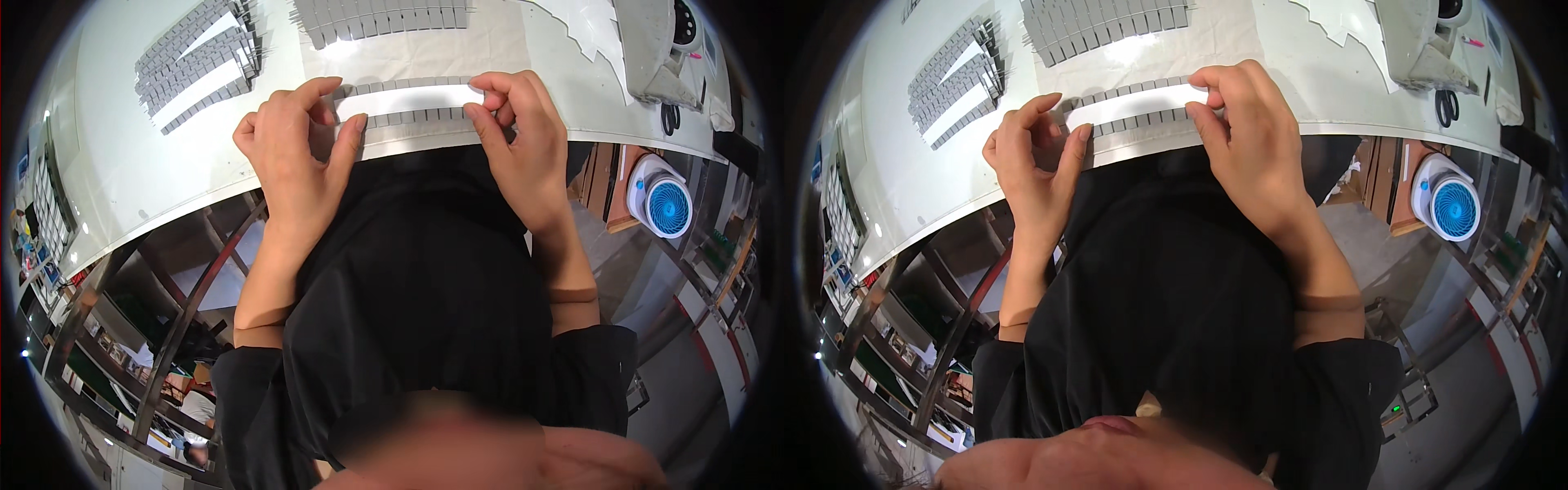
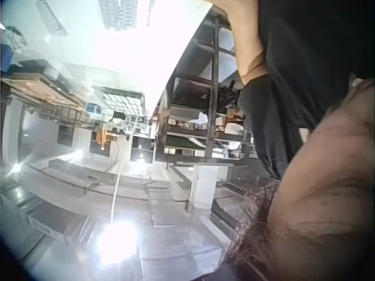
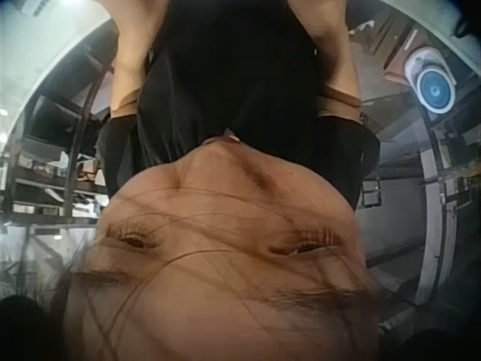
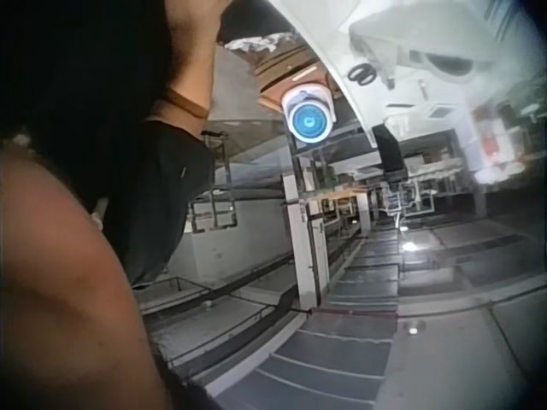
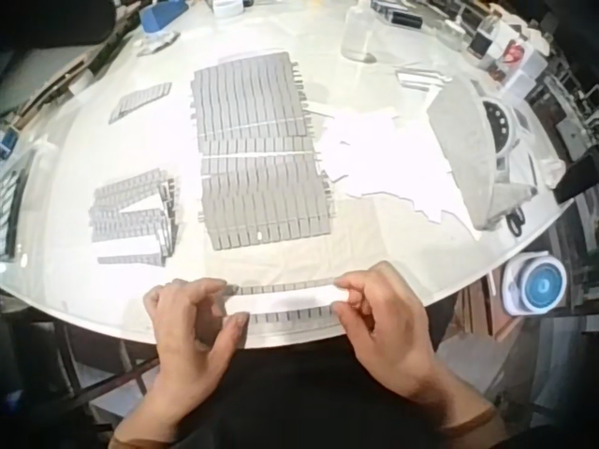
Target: The person cuts a solar cell piece with scissors, applies strips of tape across rows of solar cell segments, and presses them down by hand.
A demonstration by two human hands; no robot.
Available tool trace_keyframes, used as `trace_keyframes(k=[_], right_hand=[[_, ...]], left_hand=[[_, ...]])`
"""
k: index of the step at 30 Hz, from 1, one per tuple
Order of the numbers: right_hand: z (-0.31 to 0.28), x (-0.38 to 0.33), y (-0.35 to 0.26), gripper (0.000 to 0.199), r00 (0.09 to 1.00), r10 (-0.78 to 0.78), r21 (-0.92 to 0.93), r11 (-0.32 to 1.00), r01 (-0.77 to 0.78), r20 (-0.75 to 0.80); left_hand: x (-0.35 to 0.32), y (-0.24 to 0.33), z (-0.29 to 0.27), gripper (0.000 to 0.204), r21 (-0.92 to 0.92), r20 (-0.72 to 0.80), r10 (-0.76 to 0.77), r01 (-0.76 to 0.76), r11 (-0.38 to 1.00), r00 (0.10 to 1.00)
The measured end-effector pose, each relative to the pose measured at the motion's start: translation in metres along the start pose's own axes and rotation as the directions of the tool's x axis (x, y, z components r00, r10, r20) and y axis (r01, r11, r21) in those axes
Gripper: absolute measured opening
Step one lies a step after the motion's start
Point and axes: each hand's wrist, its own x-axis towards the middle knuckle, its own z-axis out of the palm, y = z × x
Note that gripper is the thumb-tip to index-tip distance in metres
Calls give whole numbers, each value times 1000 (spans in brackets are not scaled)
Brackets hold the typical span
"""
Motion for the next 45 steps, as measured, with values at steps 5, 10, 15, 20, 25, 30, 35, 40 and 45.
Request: trace_keyframes(k=[5, 10, 15, 20, 25, 30, 35, 40, 45], right_hand=[[-10, -7, 4, 19, 995, -15, 101, 995, 25, -103], [0, -14, 7, 34, 906, -414, -174, 902, 394, -92], [31, -15, -3, 37, 885, -465, -275, 853, 443, -18], [15, -18, 15, 41, 906, -422, -353, 854, 383, -39], [-14, -28, 37, 32, 928, -365, -389, 868, 310, -73], [-18, -27, 46, 27, 918, -365, -321, 898, 302, -157], [-5, -23, 58, 21, 913, -283, -214, 950, 225, -293], [6, -21, 67, 21, 835, -452, -423, 854, 304, -314], [2, -25, 67, 20, 842, -462, -483, 825, 292, -279]], left_hand=[[-14, -7, -6, 35, -149, -165, 34, -59, 987, 986], [-31, -8, -4, 25, 84, -132, 396, -388, 918, 909], [-42, -1, 9, 29, 272, 37, 330, -328, 905, 943], [-44, -4, 12, 27, 289, 33, 325, -320, 902, 945], [-45, -6, 15, 27, 278, 17, 343, -334, 901, 939], [-37, -4, 13, 34, 247, 27, 353, -348, 904, 935], [4, 14, 6, 49, 218, 101, 267, -283, 934, 959], [17, 15, 2, 51, 101, 245, 289, -321, 942, 925], [7, 10, -5, 48, 53, 206, 310, -327, 944, 928]])
